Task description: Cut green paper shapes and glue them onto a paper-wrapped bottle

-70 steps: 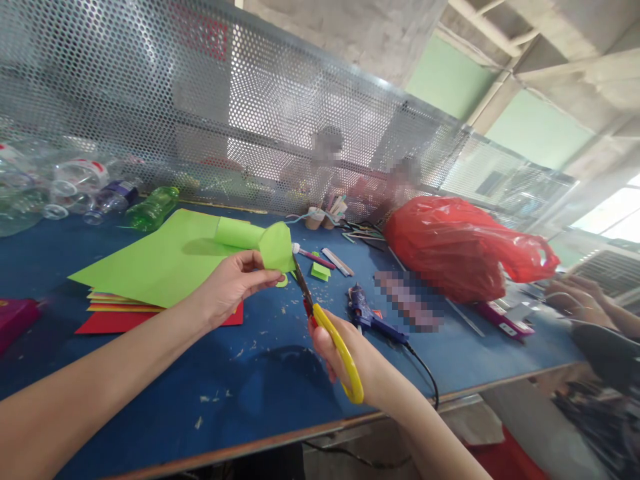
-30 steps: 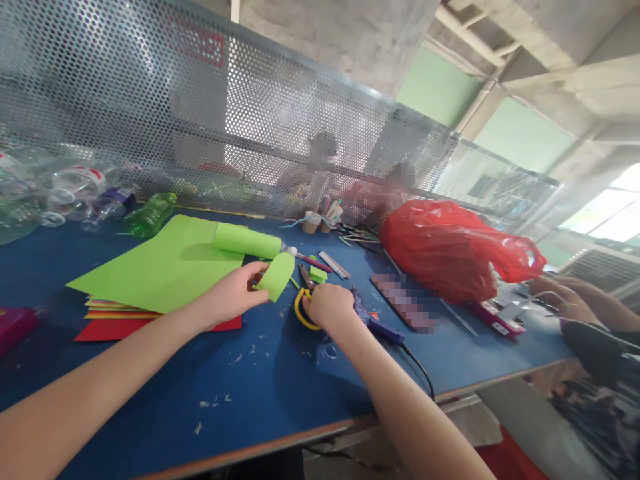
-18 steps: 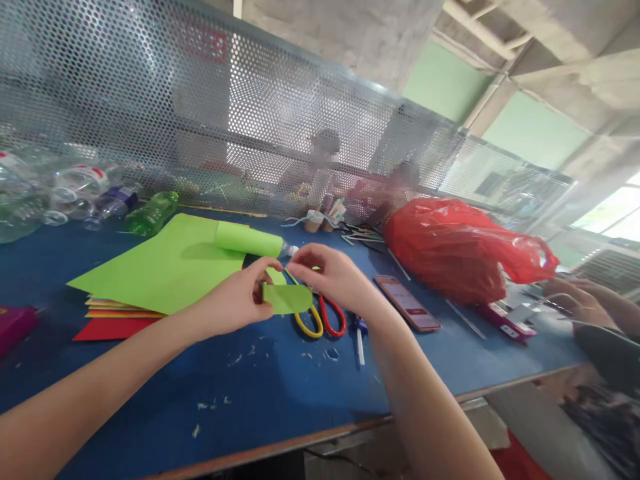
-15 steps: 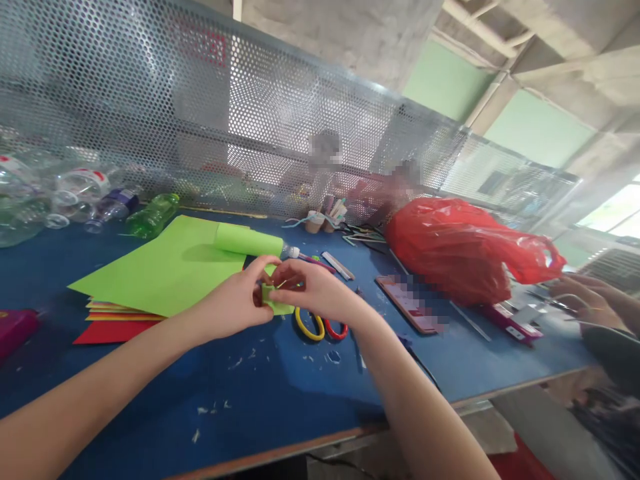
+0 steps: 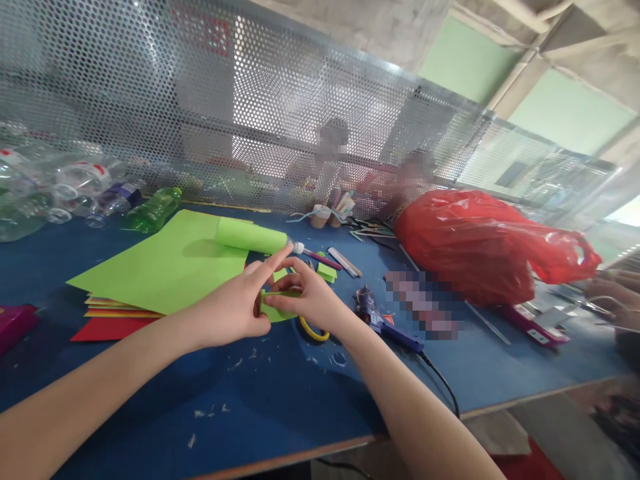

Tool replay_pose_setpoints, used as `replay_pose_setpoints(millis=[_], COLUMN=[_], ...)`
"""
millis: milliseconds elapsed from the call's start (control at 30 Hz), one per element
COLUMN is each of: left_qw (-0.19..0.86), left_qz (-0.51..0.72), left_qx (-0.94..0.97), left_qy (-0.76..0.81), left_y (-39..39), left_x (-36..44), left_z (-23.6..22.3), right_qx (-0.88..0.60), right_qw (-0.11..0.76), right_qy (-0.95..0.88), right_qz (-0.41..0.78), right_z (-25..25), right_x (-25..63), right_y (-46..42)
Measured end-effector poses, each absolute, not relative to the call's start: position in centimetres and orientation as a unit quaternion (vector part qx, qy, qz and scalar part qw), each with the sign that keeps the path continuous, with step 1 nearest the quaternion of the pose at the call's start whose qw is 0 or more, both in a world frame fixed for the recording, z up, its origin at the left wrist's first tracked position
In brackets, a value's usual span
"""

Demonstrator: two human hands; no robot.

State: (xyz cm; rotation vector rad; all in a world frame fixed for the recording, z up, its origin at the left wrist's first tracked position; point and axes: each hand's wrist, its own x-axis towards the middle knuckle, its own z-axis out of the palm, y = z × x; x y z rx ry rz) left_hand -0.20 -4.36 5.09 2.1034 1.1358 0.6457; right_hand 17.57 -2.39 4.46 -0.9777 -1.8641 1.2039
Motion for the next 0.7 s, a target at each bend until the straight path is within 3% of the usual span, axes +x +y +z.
replay_pose_setpoints(millis=[167, 367, 533, 700], left_qw=[0.387, 0.499, 0.498, 0.482], left_qz=[0.275, 0.394, 0.393, 0.409], left_qx=[0.782, 0.659, 0.658, 0.649], left_qy=[0.404, 0.403, 0.406, 0.424], left_y=[-4.1, -2.0, -1.0, -0.9], left_x=[-0.3, -1.1, -1.4, -1.3], left_z=[4.8, 4.2, 4.0, 4.0], right_qx=[-0.381, -0.425, -0.437, -0.438], right_qw=[0.373, 0.391, 0.377, 0.416], right_qy=[-0.667, -0.657, -0.676, -0.672], right_qz=[0.520, 0.484, 0.458, 0.429], right_z=[4.3, 4.7, 4.5, 4.4], right_x=[17.3, 17.7, 18.0, 18.1], right_y=[-2.3, -1.8, -1.7, -1.6])
